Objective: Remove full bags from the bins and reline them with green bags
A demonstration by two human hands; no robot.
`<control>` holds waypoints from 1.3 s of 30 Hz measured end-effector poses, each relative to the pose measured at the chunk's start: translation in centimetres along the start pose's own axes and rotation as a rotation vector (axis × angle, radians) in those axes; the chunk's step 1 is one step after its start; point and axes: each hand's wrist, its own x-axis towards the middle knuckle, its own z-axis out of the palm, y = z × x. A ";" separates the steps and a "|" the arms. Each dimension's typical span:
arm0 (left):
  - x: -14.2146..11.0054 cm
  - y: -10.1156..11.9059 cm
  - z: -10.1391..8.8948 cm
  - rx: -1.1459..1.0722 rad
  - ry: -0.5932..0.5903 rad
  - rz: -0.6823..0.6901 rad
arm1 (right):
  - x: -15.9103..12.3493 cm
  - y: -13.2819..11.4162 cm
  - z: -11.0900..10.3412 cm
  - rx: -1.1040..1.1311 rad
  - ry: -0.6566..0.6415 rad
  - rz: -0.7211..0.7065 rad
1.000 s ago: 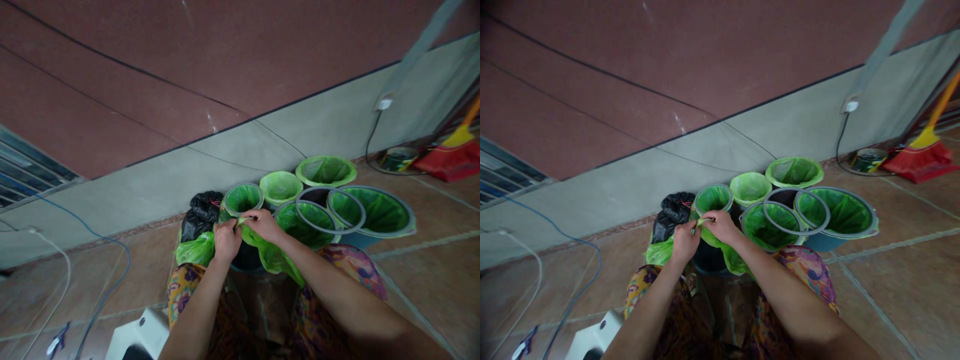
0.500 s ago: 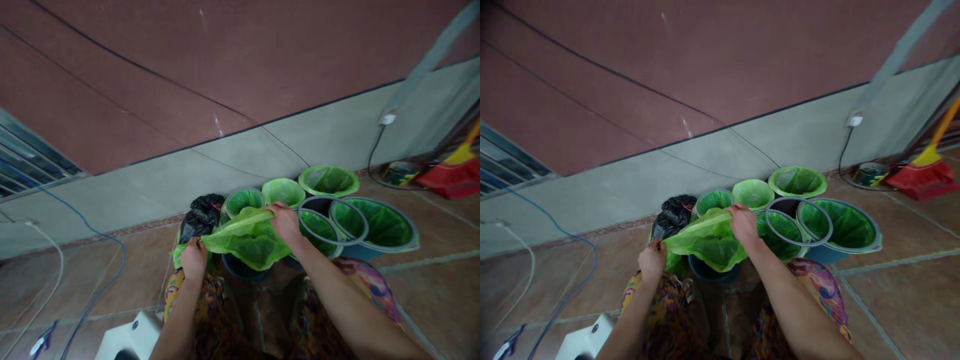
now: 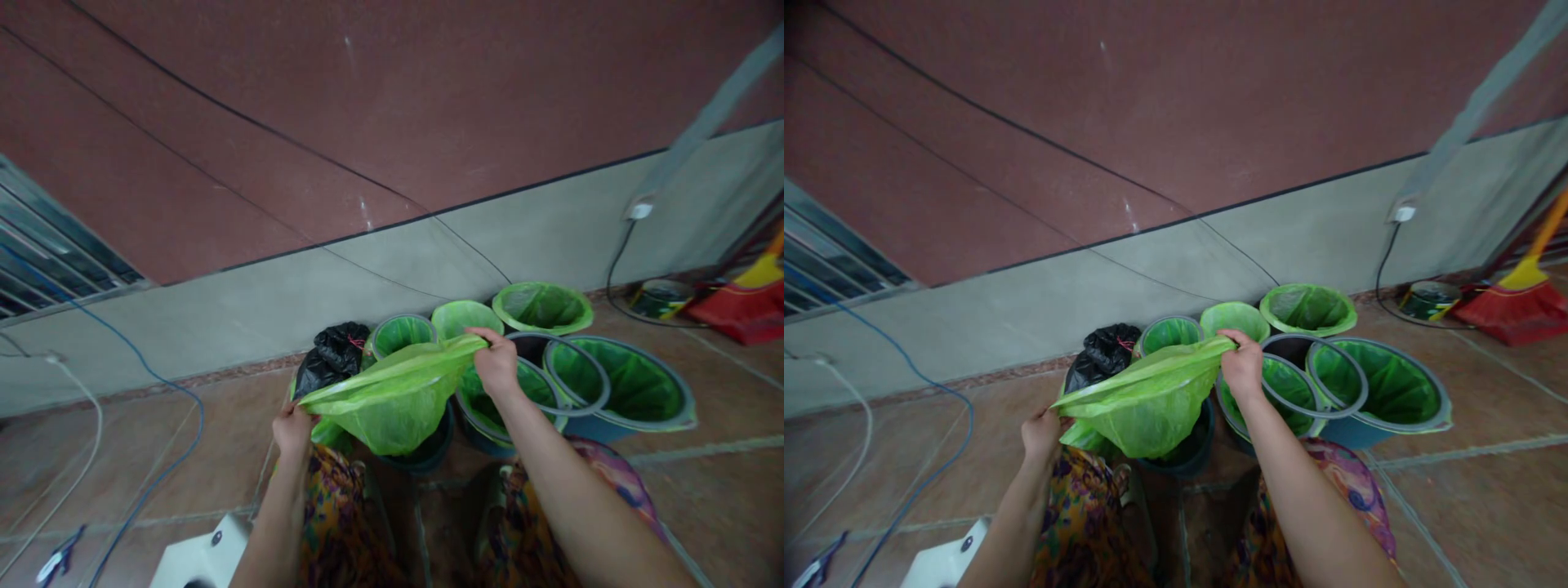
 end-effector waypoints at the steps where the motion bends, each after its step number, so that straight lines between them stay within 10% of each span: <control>1: 0.0 0.4 0.1 -0.153 0.009 -0.037 | -0.1 -0.4 0.0 0.071 0.024 -0.015; 7: -0.5 2.2 -0.4 -0.418 0.091 0.176 | -1.5 -3.1 -1.8 -0.139 0.079 -0.388; 12: -1.5 0.4 -0.4 0.448 -0.470 0.317 | -3.6 -1.2 -1.6 -0.877 -0.710 -0.106; 15: -0.5 0.6 -0.9 0.479 -0.408 0.334 | -3.8 -0.1 -1.4 -1.010 -0.927 -0.037; 19: 1.2 2.4 -1.5 0.066 -0.221 0.163 | -2.4 -0.3 -1.3 -0.628 -0.549 -0.125; 27: 0.3 1.8 -1.0 -0.579 0.047 -0.260 | -1.5 -1.4 -0.9 0.218 -0.052 0.164; 39: 2.1 -1.2 -1.7 -0.259 0.049 -0.149 | -2.2 -2.3 -1.2 0.201 -0.093 0.209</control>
